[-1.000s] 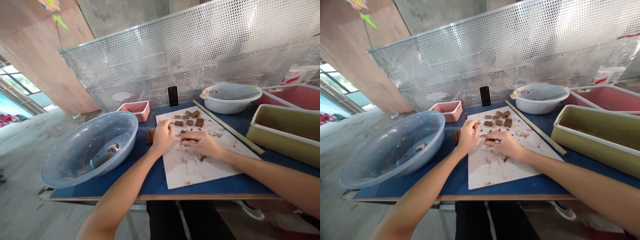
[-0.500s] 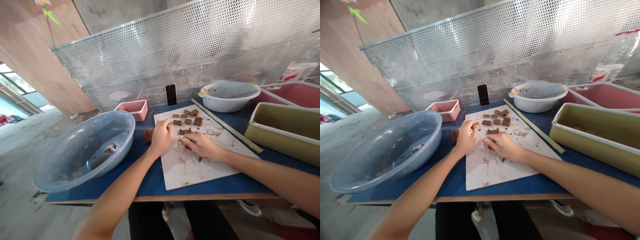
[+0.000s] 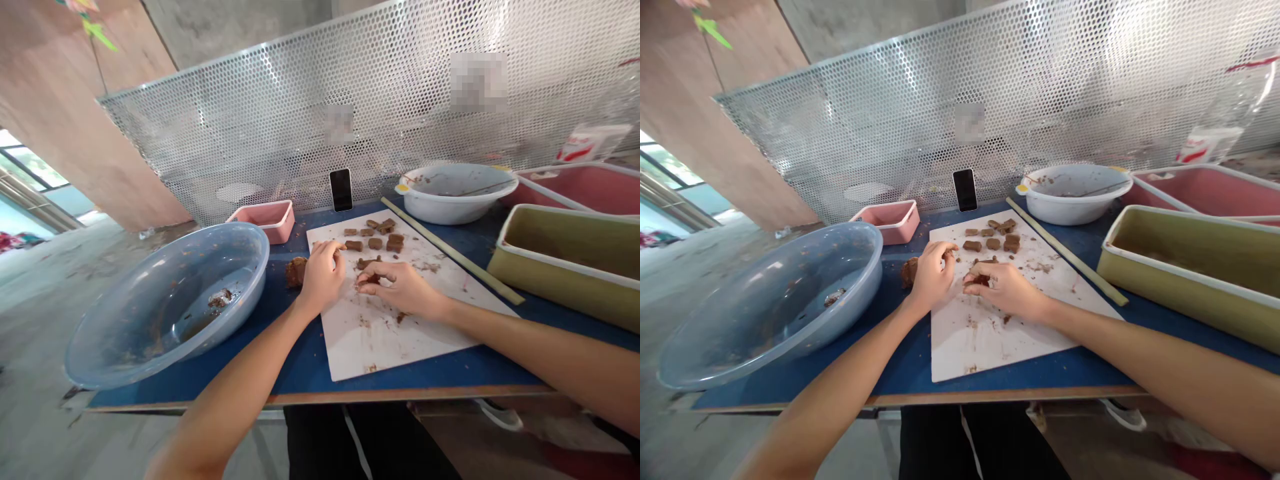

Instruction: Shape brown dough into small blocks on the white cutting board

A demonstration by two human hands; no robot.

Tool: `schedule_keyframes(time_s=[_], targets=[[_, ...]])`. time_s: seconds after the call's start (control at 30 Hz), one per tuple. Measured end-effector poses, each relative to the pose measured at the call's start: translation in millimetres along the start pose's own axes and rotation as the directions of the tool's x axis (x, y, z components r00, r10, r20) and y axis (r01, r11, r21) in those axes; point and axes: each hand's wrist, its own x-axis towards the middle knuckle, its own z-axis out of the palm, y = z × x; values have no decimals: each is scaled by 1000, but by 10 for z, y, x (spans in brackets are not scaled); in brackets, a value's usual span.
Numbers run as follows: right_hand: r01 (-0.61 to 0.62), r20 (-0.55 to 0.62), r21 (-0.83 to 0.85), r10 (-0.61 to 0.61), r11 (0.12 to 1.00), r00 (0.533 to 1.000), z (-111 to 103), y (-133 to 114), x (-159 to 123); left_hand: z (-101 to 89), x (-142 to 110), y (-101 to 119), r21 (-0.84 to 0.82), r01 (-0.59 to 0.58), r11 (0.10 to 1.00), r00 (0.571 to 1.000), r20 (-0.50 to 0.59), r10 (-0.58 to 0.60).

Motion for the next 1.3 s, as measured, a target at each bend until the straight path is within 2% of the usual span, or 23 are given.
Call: schedule_keyframes(time_s=[0.13, 0.37, 0.53, 0.7, 0.83, 0.93, 1.03, 1.2, 1.3], targets=[[71, 53, -25, -69, 997, 996, -20, -21, -3, -2, 1, 2, -20, 1, 1000, 1000, 1, -1], [29, 8, 13, -29, 999, 1000, 22, -42, 0, 6, 4, 15, -21, 10, 1000, 1000, 0, -10], [109, 23, -11, -109, 994, 994, 17, -15, -9, -5, 5, 29, -30, 18, 999, 1000, 11, -18], [56, -21, -6, -56, 998, 998, 26, -18, -9, 2, 1, 29, -41, 11, 999, 1000, -5, -12], [97, 23, -24, -96, 995, 995, 15, -24, -10, 7, -3, 23, -41, -2, 999, 1000, -6, 2], [86, 27, -17, -85, 996, 996, 5, -27, -10, 2, -5, 24, -40, -5, 999, 1000, -7, 5], [91, 84, -23, -89, 996, 992, -7, -35, -11, -3, -7, 29, -48, -21, 999, 1000, -17, 20], [178, 144, -4, -176, 984, 974, -21, -46, -31, 5, -11, 24, -67, -17, 998, 998, -57, 14], [208, 255, 29, -208, 978, 944, 6, -28, -61, 18, -12, 13, -67, -8, 998, 998, -55, 5]])
